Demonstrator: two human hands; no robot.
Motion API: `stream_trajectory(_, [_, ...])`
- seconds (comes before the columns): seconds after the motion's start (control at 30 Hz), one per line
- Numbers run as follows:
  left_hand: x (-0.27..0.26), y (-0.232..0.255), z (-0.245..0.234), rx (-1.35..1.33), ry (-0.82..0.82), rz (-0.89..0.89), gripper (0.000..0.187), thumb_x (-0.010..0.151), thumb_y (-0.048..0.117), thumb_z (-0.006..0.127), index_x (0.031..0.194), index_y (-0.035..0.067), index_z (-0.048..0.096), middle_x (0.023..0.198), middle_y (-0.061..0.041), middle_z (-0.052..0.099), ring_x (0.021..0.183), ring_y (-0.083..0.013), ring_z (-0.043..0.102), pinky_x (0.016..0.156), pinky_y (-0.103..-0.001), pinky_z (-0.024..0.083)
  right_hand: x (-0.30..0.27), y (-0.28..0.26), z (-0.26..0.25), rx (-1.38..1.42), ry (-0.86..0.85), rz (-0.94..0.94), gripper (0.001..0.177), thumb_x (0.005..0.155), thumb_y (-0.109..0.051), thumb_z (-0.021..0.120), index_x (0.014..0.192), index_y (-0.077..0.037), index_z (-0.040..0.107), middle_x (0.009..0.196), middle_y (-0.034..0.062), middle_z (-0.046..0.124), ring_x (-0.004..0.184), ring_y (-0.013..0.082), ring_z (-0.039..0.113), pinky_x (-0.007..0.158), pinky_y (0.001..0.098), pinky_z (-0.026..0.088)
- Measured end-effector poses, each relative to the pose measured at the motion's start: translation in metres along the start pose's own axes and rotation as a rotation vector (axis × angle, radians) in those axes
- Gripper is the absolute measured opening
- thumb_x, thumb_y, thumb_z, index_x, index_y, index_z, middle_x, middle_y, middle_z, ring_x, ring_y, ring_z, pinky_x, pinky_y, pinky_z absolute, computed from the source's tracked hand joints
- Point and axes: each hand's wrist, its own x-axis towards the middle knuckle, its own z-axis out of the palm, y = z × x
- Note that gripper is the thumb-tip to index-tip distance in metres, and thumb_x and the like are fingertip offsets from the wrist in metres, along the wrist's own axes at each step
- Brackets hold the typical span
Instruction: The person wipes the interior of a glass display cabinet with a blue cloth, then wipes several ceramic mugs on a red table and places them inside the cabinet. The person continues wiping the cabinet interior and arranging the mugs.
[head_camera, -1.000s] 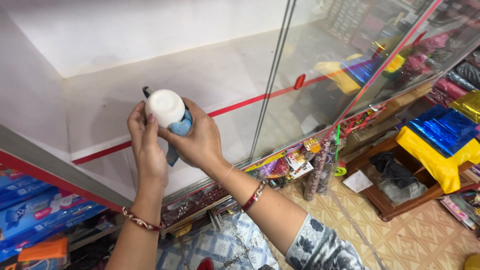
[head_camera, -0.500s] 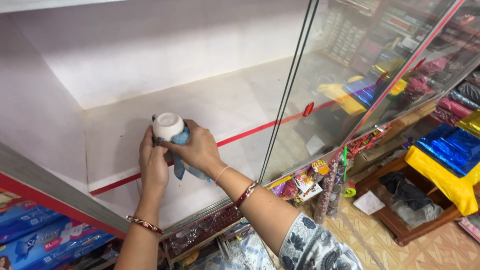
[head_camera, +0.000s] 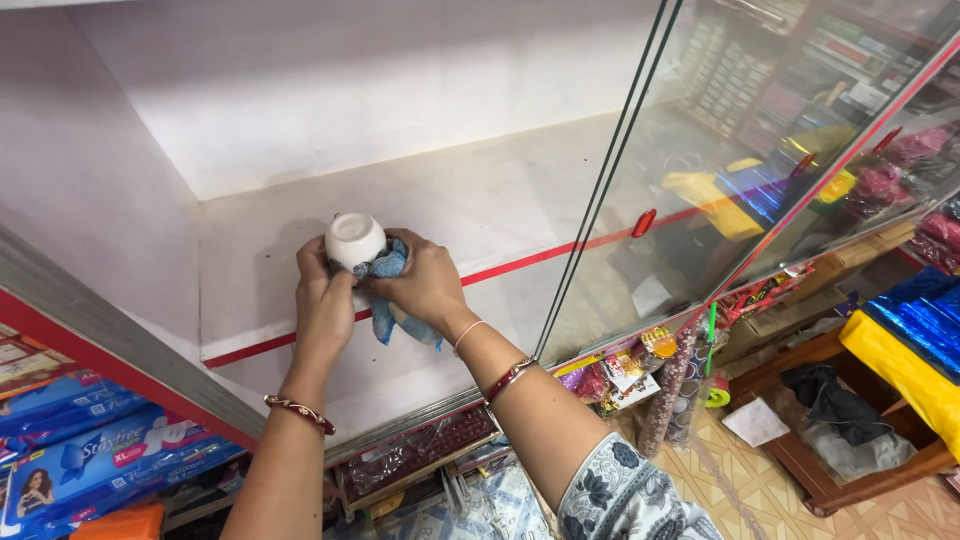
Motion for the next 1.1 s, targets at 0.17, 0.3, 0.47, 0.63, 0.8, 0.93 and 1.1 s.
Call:
stream_trajectory(0.17, [0.001, 0.000, -0.001, -0.041, -0.005, 0.065, 0.054, 0.090, 0.006, 0.054, 0.142, -0.001, 0.039, 0.138, -0.022, 0.057, 0.128, -0.0305, 0.059, 0.105, -0.039, 0.047, -0.001, 0.000, 0.000, -0.013, 0.019, -0.005, 0.067, 0.063, -0.025, 0.089, 0.124, -0.007, 0.069, 0.107, 0.0153, 0.077, 0.099, 0.0280, 0.076, 0.090, 0.0357, 0.058])
stream_trajectory(0.3, [-0.001, 0.003, -0.003, -0.016, -0.016, 0.063, 0.060, 0.087, 0.003, 0.061, 0.142, -0.002, 0.038, 0.139, -0.022, 0.056, 0.130, -0.0316, 0.058, 0.105, -0.039, 0.049, 0.000, 0.006, 0.001, -0.031, 0.052, -0.079, 0.065, 0.061, -0.021, 0.090, 0.122, -0.006, 0.071, 0.110, 0.0168, 0.075, 0.102, 0.0300, 0.074, 0.092, 0.0369, 0.057])
stream_trajectory(0.47, [-0.008, 0.015, -0.002, 0.064, 0.013, 0.064, 0.068, 0.086, 0.009, 0.073, 0.143, -0.001, 0.036, 0.136, -0.023, 0.058, 0.128, -0.0323, 0.060, 0.104, -0.040, 0.051, 0.003, 0.014, 0.003, 0.005, 0.035, -0.101, 0.065, 0.061, -0.017, 0.088, 0.123, -0.006, 0.070, 0.109, 0.0157, 0.076, 0.099, 0.0288, 0.075, 0.091, 0.0351, 0.058])
stream_trajectory(0.63, [-0.011, 0.014, 0.001, 0.102, 0.090, 0.132, 0.074, 0.081, 0.009, 0.080, 0.143, -0.001, 0.039, 0.138, -0.022, 0.055, 0.128, -0.0339, 0.059, 0.104, -0.042, 0.051, 0.004, 0.015, 0.004, 0.010, 0.029, -0.070, 0.059, 0.064, -0.017, 0.085, 0.120, -0.007, 0.070, 0.102, 0.0140, 0.078, 0.093, 0.0267, 0.078, 0.086, 0.0335, 0.060])
stream_trajectory(0.8, [-0.012, 0.005, 0.005, 0.220, 0.234, 0.259, 0.073, 0.082, 0.008, 0.086, 0.141, -0.003, 0.043, 0.138, -0.025, 0.047, 0.127, -0.0401, 0.051, 0.107, -0.046, 0.044, 0.001, 0.006, 0.005, -0.046, 0.041, 0.025, 0.046, 0.068, -0.023, 0.085, 0.109, -0.007, 0.074, 0.095, 0.0142, 0.078, 0.089, 0.0275, 0.077, 0.082, 0.0352, 0.061])
stream_trajectory(0.93, [-0.015, 0.000, 0.005, 0.200, 0.254, 0.247, 0.077, 0.085, 0.009, 0.082, 0.147, -0.004, 0.039, 0.140, -0.025, 0.046, 0.130, -0.0402, 0.051, 0.109, -0.047, 0.043, 0.000, 0.003, 0.005, -0.034, 0.041, 0.013, 0.047, 0.068, -0.025, 0.085, 0.111, -0.009, 0.075, 0.096, 0.0125, 0.078, 0.088, 0.0270, 0.077, 0.080, 0.0357, 0.060])
stream_trajectory(1.1, [-0.011, 0.000, 0.003, 0.231, 0.222, 0.240, 0.082, 0.086, 0.013, 0.083, 0.149, -0.006, 0.034, 0.139, -0.026, 0.045, 0.128, -0.0402, 0.051, 0.108, -0.046, 0.044, -0.001, 0.001, 0.005, -0.036, 0.051, 0.036, 0.049, 0.068, -0.025, 0.086, 0.113, -0.008, 0.074, 0.097, 0.0137, 0.078, 0.090, 0.0254, 0.078, 0.082, 0.0346, 0.061])
